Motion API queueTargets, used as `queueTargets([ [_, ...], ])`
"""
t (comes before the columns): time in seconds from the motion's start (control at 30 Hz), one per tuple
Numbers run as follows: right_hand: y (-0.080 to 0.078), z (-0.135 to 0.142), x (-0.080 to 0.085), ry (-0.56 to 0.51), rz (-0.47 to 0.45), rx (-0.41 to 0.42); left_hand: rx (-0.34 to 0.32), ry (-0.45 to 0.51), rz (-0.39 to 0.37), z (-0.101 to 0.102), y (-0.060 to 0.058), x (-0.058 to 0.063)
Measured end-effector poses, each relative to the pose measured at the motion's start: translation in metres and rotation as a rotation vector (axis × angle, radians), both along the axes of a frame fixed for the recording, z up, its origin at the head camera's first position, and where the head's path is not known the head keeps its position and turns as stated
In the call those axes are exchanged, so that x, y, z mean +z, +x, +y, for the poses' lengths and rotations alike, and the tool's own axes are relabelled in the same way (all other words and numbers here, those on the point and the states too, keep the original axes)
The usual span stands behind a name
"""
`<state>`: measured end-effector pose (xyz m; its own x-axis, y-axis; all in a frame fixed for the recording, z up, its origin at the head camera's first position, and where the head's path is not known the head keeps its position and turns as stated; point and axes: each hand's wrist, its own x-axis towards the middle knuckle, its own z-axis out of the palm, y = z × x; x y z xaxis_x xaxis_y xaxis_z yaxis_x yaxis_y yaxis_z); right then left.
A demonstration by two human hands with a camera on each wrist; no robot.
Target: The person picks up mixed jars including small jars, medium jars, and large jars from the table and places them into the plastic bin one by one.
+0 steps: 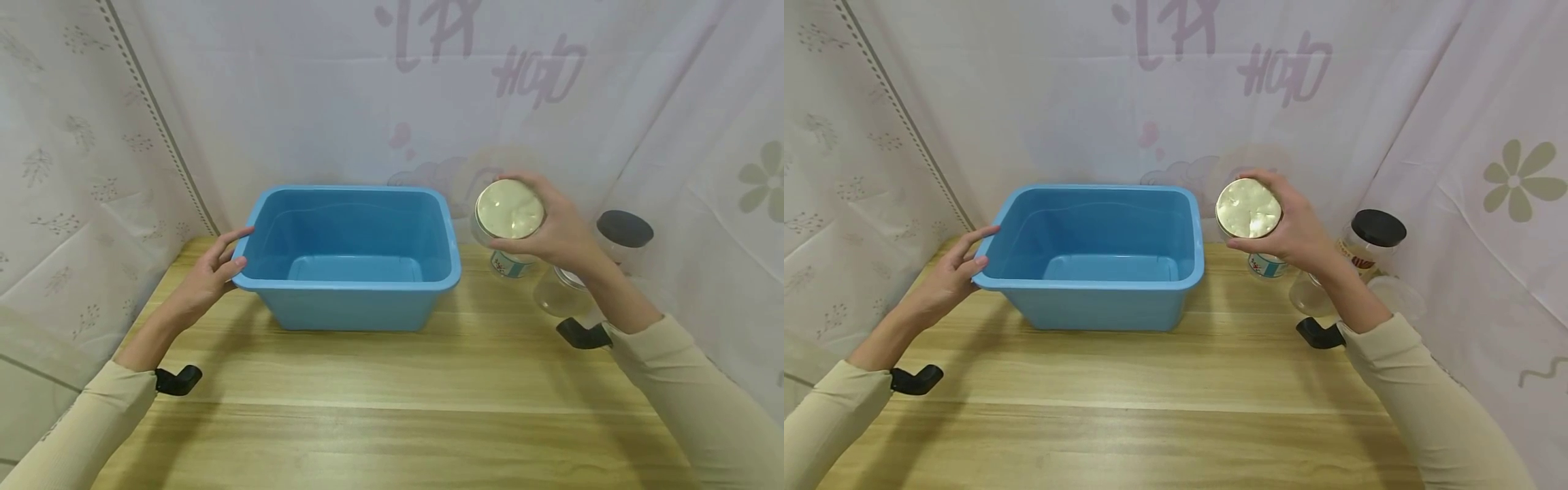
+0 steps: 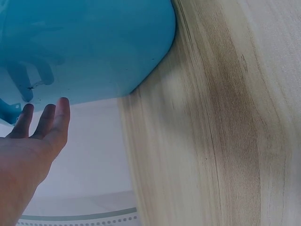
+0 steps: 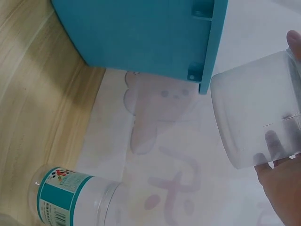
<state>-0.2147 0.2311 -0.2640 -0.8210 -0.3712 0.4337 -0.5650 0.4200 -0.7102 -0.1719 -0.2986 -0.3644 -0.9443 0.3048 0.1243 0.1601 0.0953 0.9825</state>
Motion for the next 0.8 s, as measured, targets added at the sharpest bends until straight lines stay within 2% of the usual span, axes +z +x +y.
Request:
queueTargets([
  [0.53, 0.002, -0.022, 0.011, 0.087, 0.161, 0.056, -0.006, 0.015, 0.006, 0.001, 0.0, 0.002],
  [0.8, 0.0, -0.037, 0.017, 0.165, 0.156, 0.105, 0.0, 0.017, 0.004, 0.001, 0.0, 0.0],
])
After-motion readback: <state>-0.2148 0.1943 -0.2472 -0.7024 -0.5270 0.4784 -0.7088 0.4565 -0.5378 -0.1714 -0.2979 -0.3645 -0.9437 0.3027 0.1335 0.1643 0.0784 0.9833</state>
